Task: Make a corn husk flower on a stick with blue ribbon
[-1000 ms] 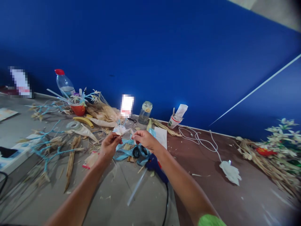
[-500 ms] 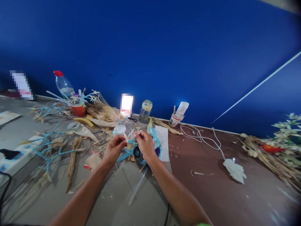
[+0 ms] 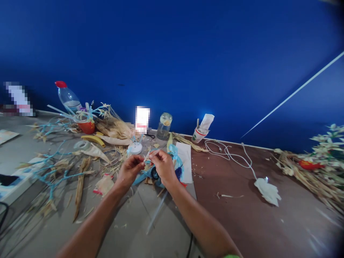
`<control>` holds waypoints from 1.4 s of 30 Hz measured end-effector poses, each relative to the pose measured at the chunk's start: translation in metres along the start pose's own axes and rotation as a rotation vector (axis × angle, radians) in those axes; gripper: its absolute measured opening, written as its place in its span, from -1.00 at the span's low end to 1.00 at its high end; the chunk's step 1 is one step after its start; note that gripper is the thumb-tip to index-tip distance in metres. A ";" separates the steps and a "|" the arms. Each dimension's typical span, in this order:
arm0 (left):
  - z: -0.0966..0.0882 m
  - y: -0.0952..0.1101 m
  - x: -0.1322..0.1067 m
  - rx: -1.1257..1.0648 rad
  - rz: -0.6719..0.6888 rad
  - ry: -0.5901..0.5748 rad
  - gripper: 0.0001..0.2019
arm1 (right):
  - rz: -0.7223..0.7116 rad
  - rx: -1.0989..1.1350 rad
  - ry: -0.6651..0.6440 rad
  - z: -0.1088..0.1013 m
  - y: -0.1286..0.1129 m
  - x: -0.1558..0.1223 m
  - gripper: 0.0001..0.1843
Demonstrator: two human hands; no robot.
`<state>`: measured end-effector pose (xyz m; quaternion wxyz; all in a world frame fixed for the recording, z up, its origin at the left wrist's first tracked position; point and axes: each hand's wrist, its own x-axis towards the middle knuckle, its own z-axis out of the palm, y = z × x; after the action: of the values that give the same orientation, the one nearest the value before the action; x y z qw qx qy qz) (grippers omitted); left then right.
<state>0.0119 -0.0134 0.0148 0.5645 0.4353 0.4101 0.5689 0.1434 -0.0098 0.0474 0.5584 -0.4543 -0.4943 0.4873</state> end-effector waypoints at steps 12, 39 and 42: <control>-0.004 -0.004 -0.001 -0.169 -0.123 -0.205 -0.79 | 0.055 0.098 -0.029 -0.003 -0.010 0.000 -0.94; -0.005 -0.006 -0.001 -0.268 -0.145 -0.240 -0.84 | 0.113 0.165 -0.037 0.006 -0.009 -0.006 -0.90; -0.007 -0.007 0.000 -0.224 -0.114 -0.235 -0.85 | 0.166 0.203 -0.060 0.005 -0.011 -0.006 -0.87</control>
<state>0.0076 -0.0133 0.0061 0.6850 0.4091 0.2994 0.5233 0.1388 -0.0169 0.0583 0.5444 -0.4199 -0.4194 0.5927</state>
